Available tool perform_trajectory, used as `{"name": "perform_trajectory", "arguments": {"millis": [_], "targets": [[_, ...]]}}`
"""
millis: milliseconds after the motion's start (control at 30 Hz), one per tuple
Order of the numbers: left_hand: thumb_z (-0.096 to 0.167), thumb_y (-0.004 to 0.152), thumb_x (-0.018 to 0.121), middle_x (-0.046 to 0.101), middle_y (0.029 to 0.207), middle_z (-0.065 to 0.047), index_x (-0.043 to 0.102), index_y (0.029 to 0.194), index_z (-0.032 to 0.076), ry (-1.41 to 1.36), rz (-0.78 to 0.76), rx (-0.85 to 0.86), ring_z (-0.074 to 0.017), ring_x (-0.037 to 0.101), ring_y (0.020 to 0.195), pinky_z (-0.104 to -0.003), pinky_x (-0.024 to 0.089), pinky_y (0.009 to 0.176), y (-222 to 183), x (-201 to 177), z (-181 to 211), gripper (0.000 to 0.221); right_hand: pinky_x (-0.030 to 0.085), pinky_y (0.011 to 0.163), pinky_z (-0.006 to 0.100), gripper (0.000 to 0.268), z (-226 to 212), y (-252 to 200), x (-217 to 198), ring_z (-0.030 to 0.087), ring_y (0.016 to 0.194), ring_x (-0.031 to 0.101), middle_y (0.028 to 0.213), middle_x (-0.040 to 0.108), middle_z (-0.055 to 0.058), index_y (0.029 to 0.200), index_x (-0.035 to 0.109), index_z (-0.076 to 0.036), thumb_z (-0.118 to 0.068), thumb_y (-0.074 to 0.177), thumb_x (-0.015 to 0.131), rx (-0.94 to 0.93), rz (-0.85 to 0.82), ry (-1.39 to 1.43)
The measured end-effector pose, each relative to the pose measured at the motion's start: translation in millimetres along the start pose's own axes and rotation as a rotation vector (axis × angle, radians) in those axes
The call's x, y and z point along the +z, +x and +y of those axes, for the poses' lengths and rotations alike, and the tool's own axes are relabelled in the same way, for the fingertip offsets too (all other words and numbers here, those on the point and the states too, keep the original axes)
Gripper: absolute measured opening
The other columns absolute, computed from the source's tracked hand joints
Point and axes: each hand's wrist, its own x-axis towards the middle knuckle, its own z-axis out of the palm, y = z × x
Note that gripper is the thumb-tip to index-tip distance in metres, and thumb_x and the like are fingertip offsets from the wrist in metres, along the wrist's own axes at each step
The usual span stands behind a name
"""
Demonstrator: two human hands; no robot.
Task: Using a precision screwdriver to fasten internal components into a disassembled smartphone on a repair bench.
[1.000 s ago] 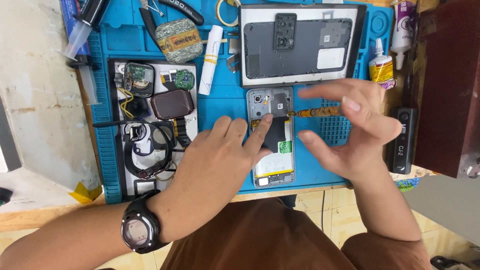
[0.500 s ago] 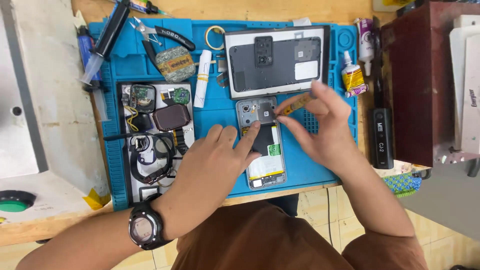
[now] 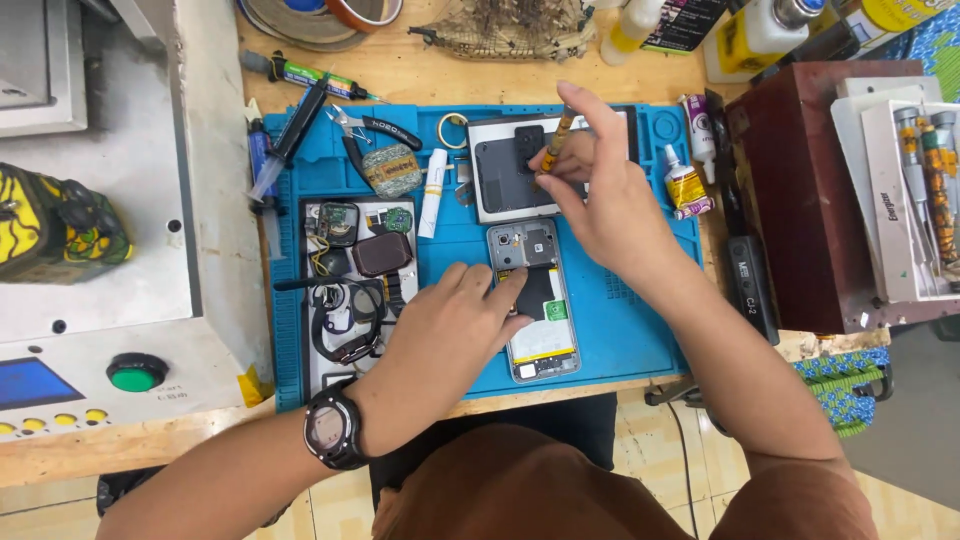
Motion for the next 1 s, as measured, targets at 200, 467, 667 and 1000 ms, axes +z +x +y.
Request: {"name": "perform_trajectory", "arguments": {"millis": [200, 467, 667, 1000], "targets": [[0.022, 0.09, 0.062, 0.053, 0.091, -0.01, 0.055, 0.102, 0.005, -0.399, 0.117, -0.111, -0.0265, 0.054, 0.088, -0.035, 0.047, 0.066, 3, -20, 4, 0.022, 0.06, 0.083, 0.035, 0.075, -13, -4, -7, 0.028, 0.086, 0.068, 0.098, 0.062, 0.024, 0.139, 0.009, -0.016, 0.013, 0.092, 0.059, 0.019, 0.08, 0.394], [0.01, 0.087, 0.067, 0.063, 0.106, -0.011, 0.052, 0.113, 0.003, -0.603, 0.443, -0.056, -0.0245, 0.063, 0.1, -0.034, 0.052, 0.089, 8, -37, 3, 0.03, 0.06, 0.062, 0.034, 0.074, -17, -25, -1, 0.028, 0.064, 0.062, 0.083, 0.056, 0.028, 0.136, 0.016, -0.02, 0.008, 0.084, 0.06, 0.167, 0.11, 0.98], [0.008, 0.088, 0.066, 0.066, 0.104, -0.011, 0.059, 0.105, 0.002, -0.583, 0.456, -0.005, -0.0238, 0.067, 0.098, -0.033, 0.055, 0.087, 8, -33, 3, 0.02, 0.061, 0.061, 0.036, 0.074, -23, -29, 2, 0.029, 0.062, 0.063, 0.083, 0.056, 0.028, 0.133, 0.016, -0.021, 0.007, 0.082, 0.062, 0.141, 0.086, 0.986], [0.005, 0.085, 0.068, 0.069, 0.1, -0.011, 0.061, 0.102, 0.001, -0.662, 0.457, -0.026, -0.0237, 0.069, 0.095, -0.032, 0.059, 0.084, 8, -34, 3, 0.019, 0.062, 0.065, 0.038, 0.075, -26, -33, 0, 0.031, 0.073, 0.064, 0.083, 0.056, 0.028, 0.136, 0.014, -0.021, 0.002, 0.083, 0.064, 0.062, 0.108, 0.91]]}}
